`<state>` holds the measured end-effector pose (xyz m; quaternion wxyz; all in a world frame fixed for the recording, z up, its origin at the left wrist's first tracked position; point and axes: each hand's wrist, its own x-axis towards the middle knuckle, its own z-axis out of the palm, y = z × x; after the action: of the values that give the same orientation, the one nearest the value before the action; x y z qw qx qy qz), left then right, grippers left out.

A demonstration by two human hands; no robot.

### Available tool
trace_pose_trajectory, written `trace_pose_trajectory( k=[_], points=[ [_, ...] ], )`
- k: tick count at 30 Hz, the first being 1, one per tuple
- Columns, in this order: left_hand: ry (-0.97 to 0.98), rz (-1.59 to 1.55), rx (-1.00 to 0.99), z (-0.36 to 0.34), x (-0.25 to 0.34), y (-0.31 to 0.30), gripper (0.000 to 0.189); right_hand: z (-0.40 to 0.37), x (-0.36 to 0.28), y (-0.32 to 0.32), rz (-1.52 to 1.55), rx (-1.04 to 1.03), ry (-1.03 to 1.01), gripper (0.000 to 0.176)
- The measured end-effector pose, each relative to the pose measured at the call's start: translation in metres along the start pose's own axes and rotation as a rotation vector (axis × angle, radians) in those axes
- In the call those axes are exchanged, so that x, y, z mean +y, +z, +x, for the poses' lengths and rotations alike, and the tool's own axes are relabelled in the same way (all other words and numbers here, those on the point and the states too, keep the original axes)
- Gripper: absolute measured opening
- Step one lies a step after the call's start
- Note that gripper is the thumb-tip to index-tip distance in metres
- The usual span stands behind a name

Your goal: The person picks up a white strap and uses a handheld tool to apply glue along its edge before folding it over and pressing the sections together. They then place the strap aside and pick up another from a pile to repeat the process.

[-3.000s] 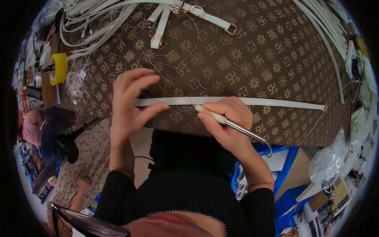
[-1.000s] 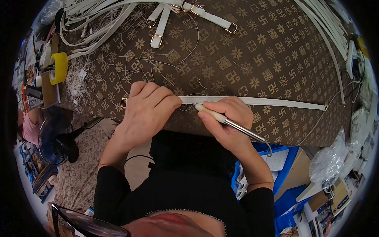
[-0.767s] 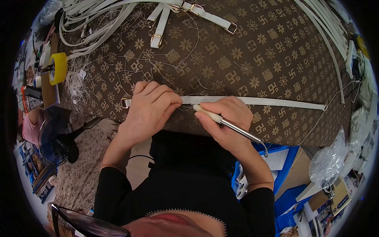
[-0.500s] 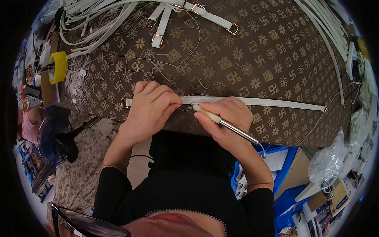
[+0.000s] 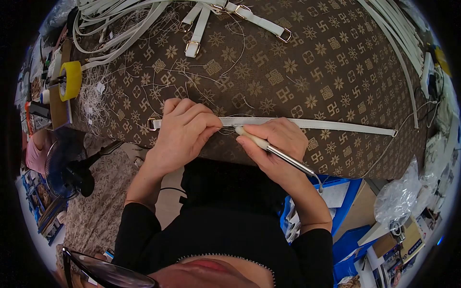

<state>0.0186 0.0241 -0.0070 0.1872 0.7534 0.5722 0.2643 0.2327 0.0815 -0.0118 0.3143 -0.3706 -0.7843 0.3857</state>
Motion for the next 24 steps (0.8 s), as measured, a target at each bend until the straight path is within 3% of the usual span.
trace_pose_trajectory(
  k=[4,7,9,10,11,14,20,24],
  points=[
    [-0.003,-0.002,-0.005,0.000,-0.001,-0.002,0.018,0.000,0.001,0.000,0.005,0.001,-0.010,0.020],
    [-0.084,-0.216,-0.006,-0.005,-0.008,-0.009,0.018,0.000,0.001,-0.003,0.057,-0.003,0.015,0.019],
    [-0.290,-0.639,0.217,-0.008,-0.008,-0.018,0.026,-0.002,0.003,-0.003,0.085,0.011,0.016,0.019],
    [-0.188,-0.363,0.153,-0.007,-0.009,-0.024,0.036,-0.002,0.003,-0.003,0.112,0.025,0.014,0.019],
    [-0.189,-0.362,0.154,-0.006,-0.008,-0.025,0.036,-0.002,0.004,-0.003,0.113,0.024,0.014,0.019],
    [-0.004,0.022,-0.011,-0.003,0.002,-0.016,0.041,-0.003,0.004,-0.002,0.146,0.036,0.025,0.020],
    [0.139,0.154,0.105,-0.005,0.000,0.003,0.037,-0.003,0.005,-0.003,0.143,0.038,-0.002,0.019],
    [0.072,-0.004,0.153,-0.006,-0.004,0.004,0.028,-0.002,-0.002,-0.004,0.158,0.026,0.053,0.019]
  ],
)
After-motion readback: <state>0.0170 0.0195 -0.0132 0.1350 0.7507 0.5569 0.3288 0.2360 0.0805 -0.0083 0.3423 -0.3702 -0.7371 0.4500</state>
